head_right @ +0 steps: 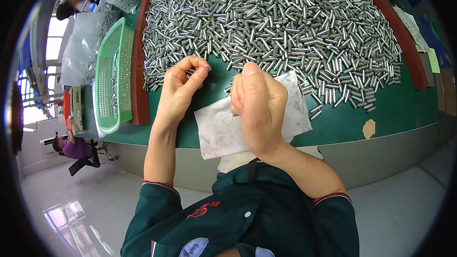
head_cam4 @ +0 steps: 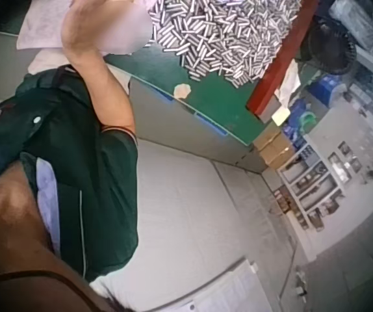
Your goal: Manually inspect and clean small metal pins using a tool and cloth on a workbench.
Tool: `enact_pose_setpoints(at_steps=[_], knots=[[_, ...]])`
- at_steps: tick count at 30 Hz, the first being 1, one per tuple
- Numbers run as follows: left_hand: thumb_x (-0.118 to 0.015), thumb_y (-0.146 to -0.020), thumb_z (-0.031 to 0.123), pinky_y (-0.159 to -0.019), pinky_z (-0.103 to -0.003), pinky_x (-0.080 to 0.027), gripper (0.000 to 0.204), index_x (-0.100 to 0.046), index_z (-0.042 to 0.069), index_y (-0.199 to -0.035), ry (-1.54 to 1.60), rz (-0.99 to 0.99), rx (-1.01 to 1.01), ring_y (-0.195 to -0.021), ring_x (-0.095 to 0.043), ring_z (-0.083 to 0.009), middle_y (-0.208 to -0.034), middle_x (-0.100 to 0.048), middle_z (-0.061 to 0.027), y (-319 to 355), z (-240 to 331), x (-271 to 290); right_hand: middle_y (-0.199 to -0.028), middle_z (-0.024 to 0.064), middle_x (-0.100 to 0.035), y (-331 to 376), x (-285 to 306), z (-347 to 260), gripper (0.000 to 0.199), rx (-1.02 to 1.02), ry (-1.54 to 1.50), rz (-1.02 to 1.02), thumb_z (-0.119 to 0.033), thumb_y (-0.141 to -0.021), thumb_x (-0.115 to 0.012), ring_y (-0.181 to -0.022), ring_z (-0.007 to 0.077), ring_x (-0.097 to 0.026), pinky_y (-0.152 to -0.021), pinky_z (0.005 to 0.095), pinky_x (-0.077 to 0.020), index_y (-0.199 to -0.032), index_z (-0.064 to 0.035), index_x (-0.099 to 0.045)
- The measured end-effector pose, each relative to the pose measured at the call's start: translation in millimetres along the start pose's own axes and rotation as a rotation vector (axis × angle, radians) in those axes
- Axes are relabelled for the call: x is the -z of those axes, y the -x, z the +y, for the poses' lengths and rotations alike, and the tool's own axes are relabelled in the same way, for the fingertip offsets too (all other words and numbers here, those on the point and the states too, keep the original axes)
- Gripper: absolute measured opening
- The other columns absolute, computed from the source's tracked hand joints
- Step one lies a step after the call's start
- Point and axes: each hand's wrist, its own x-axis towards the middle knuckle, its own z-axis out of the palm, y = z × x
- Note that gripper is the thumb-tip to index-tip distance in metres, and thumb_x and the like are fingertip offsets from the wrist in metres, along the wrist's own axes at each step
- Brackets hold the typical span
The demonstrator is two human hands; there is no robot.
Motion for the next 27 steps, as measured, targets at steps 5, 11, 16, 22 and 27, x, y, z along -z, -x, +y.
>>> enact_pose_setpoints(at_steps=[5,11,16,22,27], knots=[[-0.054,-0.082,0.015,-0.055,-0.017,-0.033,0.014,-0.055,0.001,-0.079,0.168,-0.037,0.095,-0.06,-0.039,-0.0031,-0.067,-0.047,0.0048,0,1,1,-0.048,-0.0023,-0.028,0,2,-3,0.036,-0.031,-0.057,-0.008,-0.015,-0.089,-0.033,-0.043,0.005,-0.025,-0.038,0.0214,-0.0206,-0.054,-0.0072,-0.027],[-0.051,-0.085,0.017,-0.051,-0.017,-0.029,0.014,-0.05,0.003,-0.083,0.581,-0.142,0.2,-0.058,-0.034,-0.0048,-0.072,-0.043,0.0019,-1,-3,4,-0.043,-0.0007,-0.026,0,-1,-1,0.038,-0.015,0.001,0.011,-0.021,-0.09,-0.028,-0.037,0.0059,-0.018,-0.035,0.0213,-0.0186,-0.054,-0.0101,-0.027],[-0.05,-0.085,0.018,-0.049,-0.017,-0.03,0.016,-0.05,0.002,-0.087,0.953,-0.24,0.269,-0.057,-0.035,-0.0048,-0.073,-0.046,-0.0016,-6,-11,10,-0.043,-0.0008,-0.026,0,-2,-2,0.039,-0.017,0.004,0.024,-0.022,-0.091,-0.028,-0.037,0.006,-0.017,-0.035,0.0217,-0.0182,-0.054,-0.0102,-0.026],[-0.05,-0.085,0.016,-0.047,-0.017,-0.03,0.023,-0.051,-0.002,-0.099,0.891,-0.161,0.304,-0.056,-0.036,-0.0048,-0.068,-0.047,-0.0023,-6,-7,12,-0.043,-0.0008,-0.026,-1,-3,-2,0.039,-0.033,0.001,0.037,-0.023,-0.091,-0.028,-0.036,0.0062,-0.017,-0.035,0.022,-0.0177,-0.054,-0.0103,-0.026],[-0.045,-0.088,0.023,-0.047,-0.017,-0.03,0.023,-0.051,0.001,-0.086,0.937,-0.104,0.333,-0.057,-0.038,-0.0058,-0.069,-0.049,-0.0047,-6,-7,14,-0.043,-0.0007,-0.026,-1,-3,-3,0.039,-0.036,0.0,0.031,-0.023,-0.091,-0.029,-0.036,0.0064,-0.017,-0.035,0.0222,-0.0181,-0.054,-0.0104,-0.026]])
